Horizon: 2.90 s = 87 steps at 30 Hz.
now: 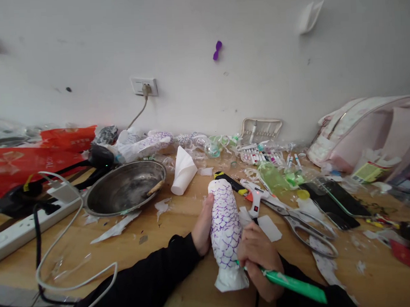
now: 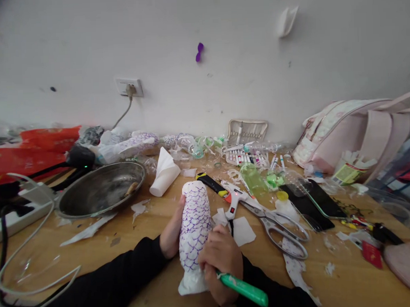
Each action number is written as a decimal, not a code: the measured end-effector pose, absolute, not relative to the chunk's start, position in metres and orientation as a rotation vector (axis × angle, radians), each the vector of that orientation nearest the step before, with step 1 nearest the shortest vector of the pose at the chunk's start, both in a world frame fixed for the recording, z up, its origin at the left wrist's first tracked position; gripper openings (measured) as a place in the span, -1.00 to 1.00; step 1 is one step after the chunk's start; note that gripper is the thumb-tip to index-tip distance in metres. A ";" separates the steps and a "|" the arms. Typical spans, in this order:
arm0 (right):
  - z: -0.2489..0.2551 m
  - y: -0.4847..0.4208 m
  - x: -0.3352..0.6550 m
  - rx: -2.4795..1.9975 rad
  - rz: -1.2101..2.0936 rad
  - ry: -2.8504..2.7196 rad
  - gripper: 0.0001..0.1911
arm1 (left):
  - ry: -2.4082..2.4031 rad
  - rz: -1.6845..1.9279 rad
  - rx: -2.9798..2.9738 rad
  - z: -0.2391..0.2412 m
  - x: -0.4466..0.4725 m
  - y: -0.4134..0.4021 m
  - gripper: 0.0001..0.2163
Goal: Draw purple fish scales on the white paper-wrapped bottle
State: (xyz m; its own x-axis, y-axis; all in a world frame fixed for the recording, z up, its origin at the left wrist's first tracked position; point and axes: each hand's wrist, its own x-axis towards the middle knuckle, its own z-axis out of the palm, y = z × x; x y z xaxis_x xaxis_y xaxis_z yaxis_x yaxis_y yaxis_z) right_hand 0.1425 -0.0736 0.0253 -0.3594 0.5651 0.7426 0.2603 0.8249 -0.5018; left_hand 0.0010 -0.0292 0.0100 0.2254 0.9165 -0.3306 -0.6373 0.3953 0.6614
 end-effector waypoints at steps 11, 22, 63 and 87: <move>0.032 -0.071 0.142 -0.694 0.343 -1.936 -0.71 | 0.750 1.172 0.458 0.004 0.000 -0.028 -0.49; 0.033 -0.072 0.143 -0.632 0.344 -1.993 -0.73 | 0.755 1.157 0.461 0.006 0.001 -0.028 -0.49; 0.021 -0.070 0.145 -0.585 0.395 -1.877 -0.72 | 0.846 1.087 0.368 0.012 0.003 -0.029 -0.45; 0.018 -0.073 0.141 -0.568 0.552 -1.872 -0.77 | 0.680 0.975 0.235 0.031 -0.017 -0.017 -0.80</move>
State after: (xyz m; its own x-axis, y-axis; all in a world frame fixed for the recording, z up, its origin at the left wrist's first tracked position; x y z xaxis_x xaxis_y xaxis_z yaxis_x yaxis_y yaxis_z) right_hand 0.1411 -0.0726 0.0185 -0.3326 0.6154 0.7146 0.1291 0.7804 -0.6119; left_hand -0.0167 -0.0173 0.0306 0.3757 0.8242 -0.4238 -0.6831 0.5553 0.4743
